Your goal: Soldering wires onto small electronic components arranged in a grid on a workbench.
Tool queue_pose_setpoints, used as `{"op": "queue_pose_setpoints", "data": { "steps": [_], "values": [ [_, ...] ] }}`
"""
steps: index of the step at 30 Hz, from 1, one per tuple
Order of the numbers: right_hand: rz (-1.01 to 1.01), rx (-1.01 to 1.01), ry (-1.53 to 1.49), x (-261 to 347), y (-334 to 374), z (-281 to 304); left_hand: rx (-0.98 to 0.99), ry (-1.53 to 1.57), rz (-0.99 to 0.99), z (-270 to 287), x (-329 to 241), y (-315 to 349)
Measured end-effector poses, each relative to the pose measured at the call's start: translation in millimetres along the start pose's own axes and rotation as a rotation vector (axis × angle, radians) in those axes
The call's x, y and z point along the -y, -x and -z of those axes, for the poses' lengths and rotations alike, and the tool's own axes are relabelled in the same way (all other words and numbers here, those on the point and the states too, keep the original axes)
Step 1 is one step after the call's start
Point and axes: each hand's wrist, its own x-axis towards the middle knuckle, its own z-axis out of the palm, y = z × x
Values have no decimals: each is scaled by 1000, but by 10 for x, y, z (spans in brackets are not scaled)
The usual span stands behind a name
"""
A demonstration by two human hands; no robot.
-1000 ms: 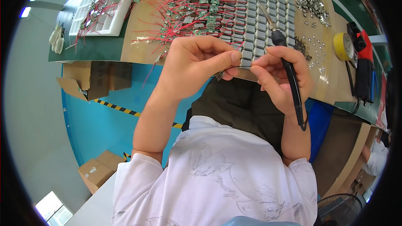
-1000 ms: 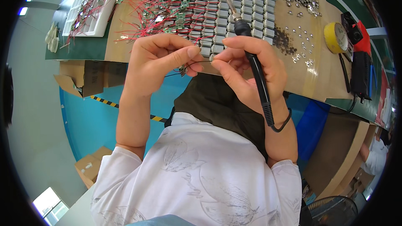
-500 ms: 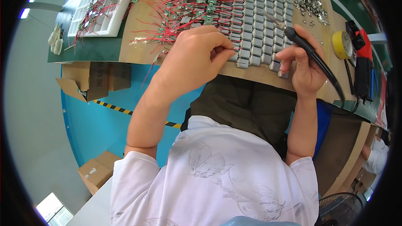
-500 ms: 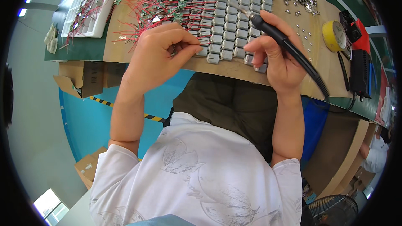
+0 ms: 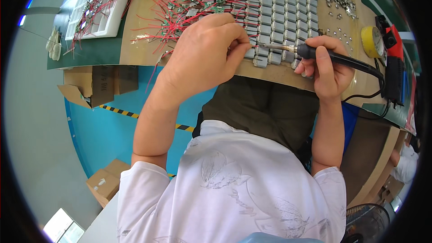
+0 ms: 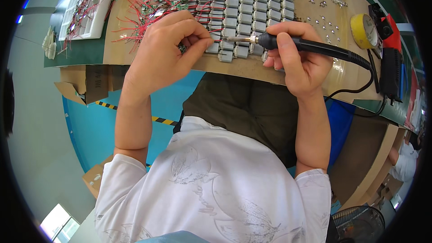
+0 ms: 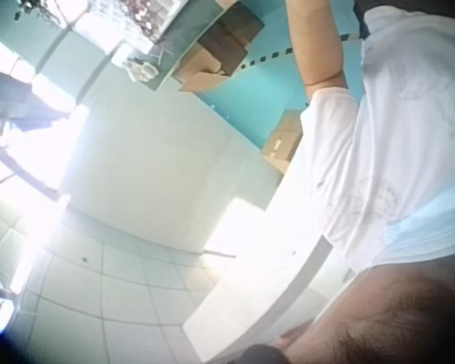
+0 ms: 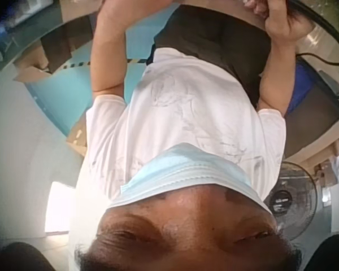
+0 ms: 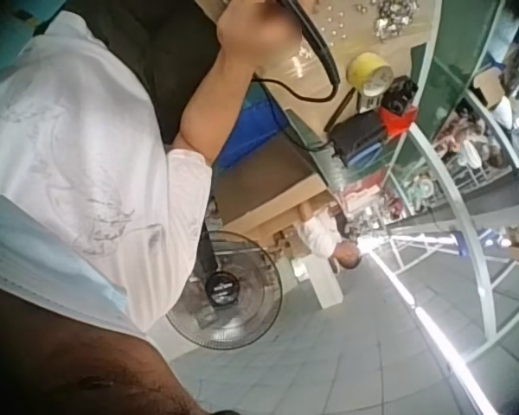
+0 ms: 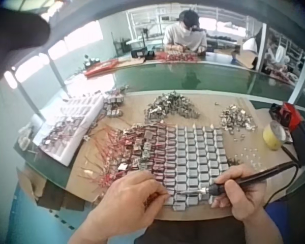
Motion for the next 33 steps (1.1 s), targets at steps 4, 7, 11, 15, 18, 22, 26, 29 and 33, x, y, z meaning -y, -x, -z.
{"op": "queue_pose_setpoints", "data": {
  "steps": [4,7,11,15,18,22,26,29,33],
  "values": [
    [-17,-9,18,10,7,-2,0,-9,1,-2,-3,-2],
    [-3,6,20,10,5,-6,-9,-19,-12,-10,2,3],
    [8,20,9,1,0,-7,-7,-28,-5,-9,-4,8],
    [14,27,11,8,-1,4,-16,-24,-8,-22,-7,-1],
    [10,24,22,14,3,1,-15,-31,-5,-24,-6,0],
    [4,23,16,14,4,4,-19,-40,-3,-26,-11,-4],
    [16,27,7,3,2,-2,-25,-47,-5,-29,-9,3],
    [16,31,13,8,2,5,-30,-48,-6,-33,-12,-1],
    [21,44,35,12,1,9,-30,-48,-7,-32,-12,-1]
  ]
}}
